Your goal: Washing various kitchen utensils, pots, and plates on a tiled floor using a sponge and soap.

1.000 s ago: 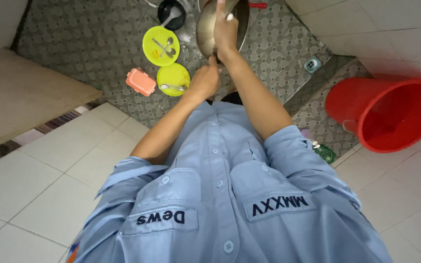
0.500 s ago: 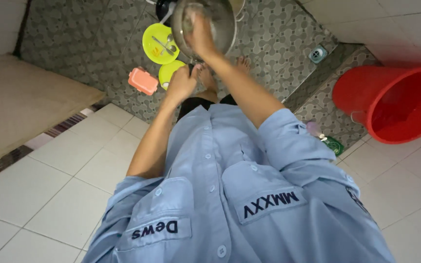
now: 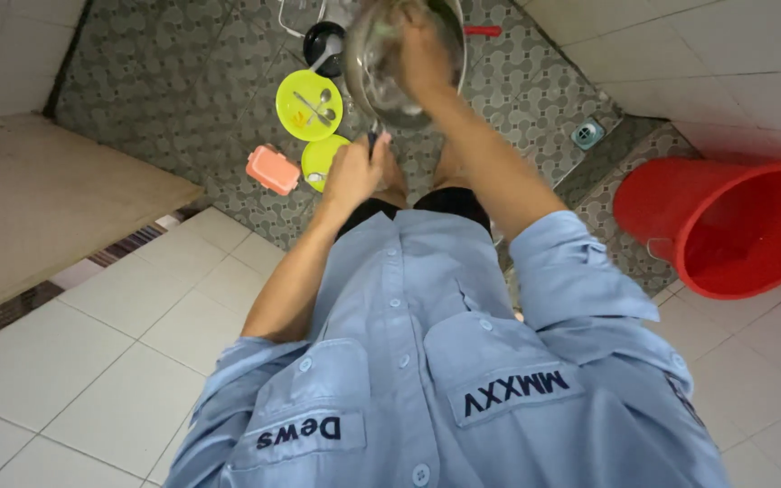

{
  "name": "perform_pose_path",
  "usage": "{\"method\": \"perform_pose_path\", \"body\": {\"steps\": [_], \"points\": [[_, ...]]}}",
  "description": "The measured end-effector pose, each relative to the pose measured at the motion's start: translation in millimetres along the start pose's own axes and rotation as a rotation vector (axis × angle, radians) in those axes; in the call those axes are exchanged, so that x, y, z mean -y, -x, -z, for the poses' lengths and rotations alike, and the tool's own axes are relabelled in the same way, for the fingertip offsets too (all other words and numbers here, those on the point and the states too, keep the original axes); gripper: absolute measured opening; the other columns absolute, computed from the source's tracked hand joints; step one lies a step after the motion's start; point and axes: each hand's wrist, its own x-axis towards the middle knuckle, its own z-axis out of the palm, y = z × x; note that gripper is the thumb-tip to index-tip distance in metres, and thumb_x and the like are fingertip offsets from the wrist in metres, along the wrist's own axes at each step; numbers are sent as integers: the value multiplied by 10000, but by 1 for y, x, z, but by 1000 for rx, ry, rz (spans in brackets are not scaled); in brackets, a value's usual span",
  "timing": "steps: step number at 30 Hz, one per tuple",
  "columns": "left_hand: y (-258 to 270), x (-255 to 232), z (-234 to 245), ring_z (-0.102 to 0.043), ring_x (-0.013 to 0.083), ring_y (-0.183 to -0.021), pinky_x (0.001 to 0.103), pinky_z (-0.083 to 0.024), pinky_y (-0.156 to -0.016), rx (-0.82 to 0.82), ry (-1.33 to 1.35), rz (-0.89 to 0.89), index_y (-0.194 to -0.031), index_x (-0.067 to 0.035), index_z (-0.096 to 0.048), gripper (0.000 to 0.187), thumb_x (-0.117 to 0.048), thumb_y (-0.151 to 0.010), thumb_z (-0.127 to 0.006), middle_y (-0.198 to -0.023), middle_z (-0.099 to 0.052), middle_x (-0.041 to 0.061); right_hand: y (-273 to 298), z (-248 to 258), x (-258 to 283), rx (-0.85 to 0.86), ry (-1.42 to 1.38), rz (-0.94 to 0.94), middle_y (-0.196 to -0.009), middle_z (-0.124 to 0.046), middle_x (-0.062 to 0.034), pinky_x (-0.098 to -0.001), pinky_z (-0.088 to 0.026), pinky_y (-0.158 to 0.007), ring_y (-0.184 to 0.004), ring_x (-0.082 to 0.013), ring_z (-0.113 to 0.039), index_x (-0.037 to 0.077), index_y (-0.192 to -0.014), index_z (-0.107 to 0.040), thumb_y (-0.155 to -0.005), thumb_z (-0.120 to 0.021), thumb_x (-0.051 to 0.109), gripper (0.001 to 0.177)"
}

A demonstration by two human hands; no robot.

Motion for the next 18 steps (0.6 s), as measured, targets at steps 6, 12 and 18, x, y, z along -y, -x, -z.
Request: {"method": "perform_pose_path", "body": {"steps": [6, 12, 18], "points": [[-19, -25, -7, -645, 542, -782, 610, -505, -702, -64, -13, 27, -933, 40, -664, 474, -401, -1051, -536, -791, -659, 340, 5, 9, -19, 485, 305, 149, -1280, -648, -238, -518, -445, -1023, -1192, -437, -612, 104, -1128, -721, -826, -805, 133, 315], [-22, -41, -17, -650, 540, -853, 606, -506, -745, -81, 121, -141, -876, 61, -669, 496, -394, -1047, -568, -818, -652, 353, -21, 75, 11, -130, -221, -58, -1235, -744, -189, -421, -546, -1055, -1193, -323, -708, 70, -1236, -678, -885, -782, 178, 382], [-34, -53, -34, -636, 550, -849, 625, -498, -737, -105, 35, -76, -953, 31, -693, 410, -347, -1040, -559, -851, -668, 345, 10, 13, -77, 560, 28, -50, -1302, -664, -254, -470, -477, -1058, -1235, -412, -614, 124, -1410, -586, -918, -732, 138, 513]]}}
